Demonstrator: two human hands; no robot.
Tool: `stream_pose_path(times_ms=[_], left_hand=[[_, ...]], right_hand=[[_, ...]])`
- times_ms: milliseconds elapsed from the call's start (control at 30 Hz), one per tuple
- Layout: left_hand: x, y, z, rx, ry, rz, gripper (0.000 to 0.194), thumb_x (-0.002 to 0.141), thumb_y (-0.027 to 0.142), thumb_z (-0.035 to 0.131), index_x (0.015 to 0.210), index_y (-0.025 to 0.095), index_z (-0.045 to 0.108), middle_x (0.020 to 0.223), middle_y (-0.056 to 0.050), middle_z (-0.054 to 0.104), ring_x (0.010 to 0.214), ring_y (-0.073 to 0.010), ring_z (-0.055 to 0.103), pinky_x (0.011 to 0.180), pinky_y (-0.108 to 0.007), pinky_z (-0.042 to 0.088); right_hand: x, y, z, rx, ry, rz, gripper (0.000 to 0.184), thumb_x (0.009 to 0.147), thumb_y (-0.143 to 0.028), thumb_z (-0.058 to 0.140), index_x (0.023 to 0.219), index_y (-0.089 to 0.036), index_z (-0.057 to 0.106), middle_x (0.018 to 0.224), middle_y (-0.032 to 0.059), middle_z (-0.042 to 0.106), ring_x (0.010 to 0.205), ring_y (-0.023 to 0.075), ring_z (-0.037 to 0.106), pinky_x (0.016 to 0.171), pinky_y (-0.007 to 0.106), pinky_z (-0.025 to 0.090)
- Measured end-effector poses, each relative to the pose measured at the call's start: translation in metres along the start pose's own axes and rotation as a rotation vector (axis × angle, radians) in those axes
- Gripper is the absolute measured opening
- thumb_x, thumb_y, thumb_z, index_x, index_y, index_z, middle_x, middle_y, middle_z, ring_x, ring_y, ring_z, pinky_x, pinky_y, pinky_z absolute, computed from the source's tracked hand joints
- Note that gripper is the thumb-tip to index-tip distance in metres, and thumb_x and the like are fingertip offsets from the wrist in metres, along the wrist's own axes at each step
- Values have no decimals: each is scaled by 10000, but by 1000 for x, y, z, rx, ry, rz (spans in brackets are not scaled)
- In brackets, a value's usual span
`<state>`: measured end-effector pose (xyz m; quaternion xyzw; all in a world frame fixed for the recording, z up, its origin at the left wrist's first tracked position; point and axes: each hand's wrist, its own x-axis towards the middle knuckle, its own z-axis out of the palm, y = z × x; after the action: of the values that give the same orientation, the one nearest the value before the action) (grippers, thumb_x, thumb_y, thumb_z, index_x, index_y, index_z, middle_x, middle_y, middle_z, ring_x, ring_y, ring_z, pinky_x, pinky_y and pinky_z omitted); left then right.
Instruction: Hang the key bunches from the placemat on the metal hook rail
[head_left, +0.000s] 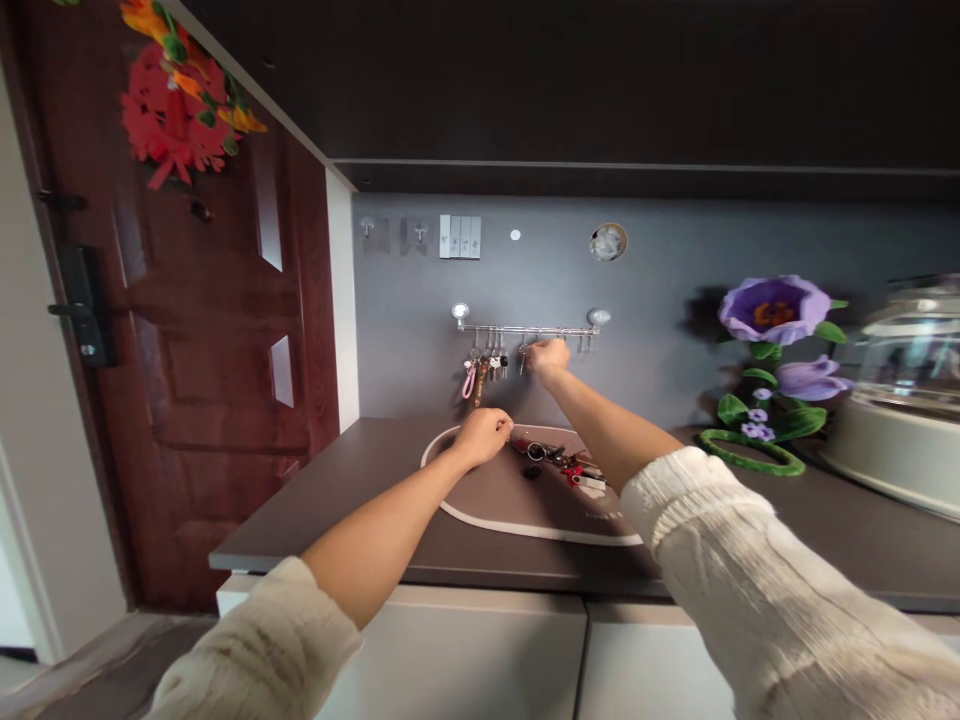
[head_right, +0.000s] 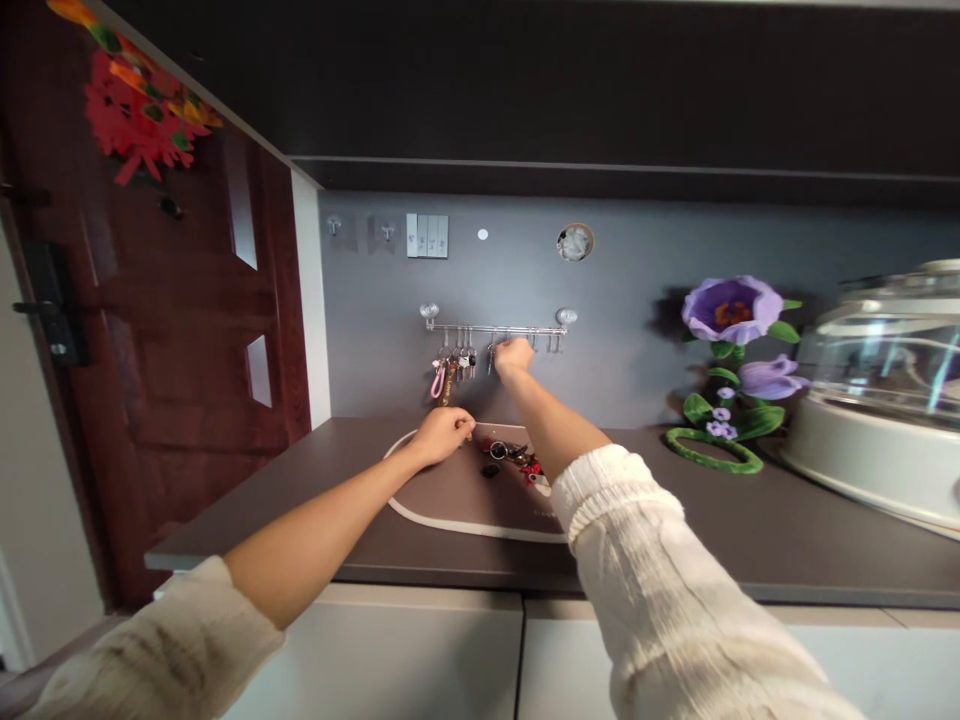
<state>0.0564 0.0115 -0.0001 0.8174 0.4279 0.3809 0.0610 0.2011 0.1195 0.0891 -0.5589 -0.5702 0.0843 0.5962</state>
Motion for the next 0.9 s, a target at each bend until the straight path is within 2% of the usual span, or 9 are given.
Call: stream_pose_path(times_ms=[100, 167, 333, 533, 700, 900], left_hand=[[1, -1, 0, -6, 8, -1, 253, 757, 226, 421, 728, 154, 662, 714, -40, 665, 619, -125, 560, 601, -220, 390], [1, -2, 0, -1, 12, -3, 248, 755, 223, 426, 724, 154, 662, 712, -41, 665, 615, -126, 559, 600, -220, 389], [2, -4, 0, -5, -1, -4, 245, 758, 217, 426, 726, 153, 660, 704, -36, 663, 613, -122, 557, 603, -217, 390], [1, -5, 1, -23, -12, -10, 235, 755, 233, 442, 750, 155, 663, 714, -33, 664, 623, -123, 560, 610, -217, 401], [1, -5, 0, -72, -43, 16, 229, 753, 245, 458, 778, 154, 666, 718, -31, 664, 645, -126, 567, 624, -217, 409], [1, -7, 0, -137, -91, 40, 216, 736, 250, 499, 820, 148, 670, 742, -36, 669, 634, -122, 561, 626, -219, 413]], right_hand=[[0, 5, 3, -8, 83, 36, 121, 680, -167, 556, 699, -130, 669, 550, 78, 618, 627, 165, 621, 600, 242, 483], [-1, 8, 4, 23, 91, 7, 114, 671, -177, 568, 691, -131, 670, 529, 69, 610, 609, 158, 615, 583, 233, 481], [-5, 12, 4, 54, 20, -32, 112, 669, -194, 569, 681, -137, 665, 515, 49, 601, 586, 140, 601, 569, 217, 477], [-13, 11, -1, 43, 25, 62, 94, 663, -150, 550, 661, -136, 643, 560, 51, 612, 570, 135, 588, 575, 235, 482], [-23, 8, -10, 85, -15, 62, 84, 661, -127, 546, 644, -148, 626, 555, 40, 599, 548, 124, 567, 550, 233, 478], [-43, 6, -25, 102, -53, 90, 156, 681, -130, 496, 761, -140, 629, 741, 56, 642, 597, 122, 574, 568, 245, 473]])
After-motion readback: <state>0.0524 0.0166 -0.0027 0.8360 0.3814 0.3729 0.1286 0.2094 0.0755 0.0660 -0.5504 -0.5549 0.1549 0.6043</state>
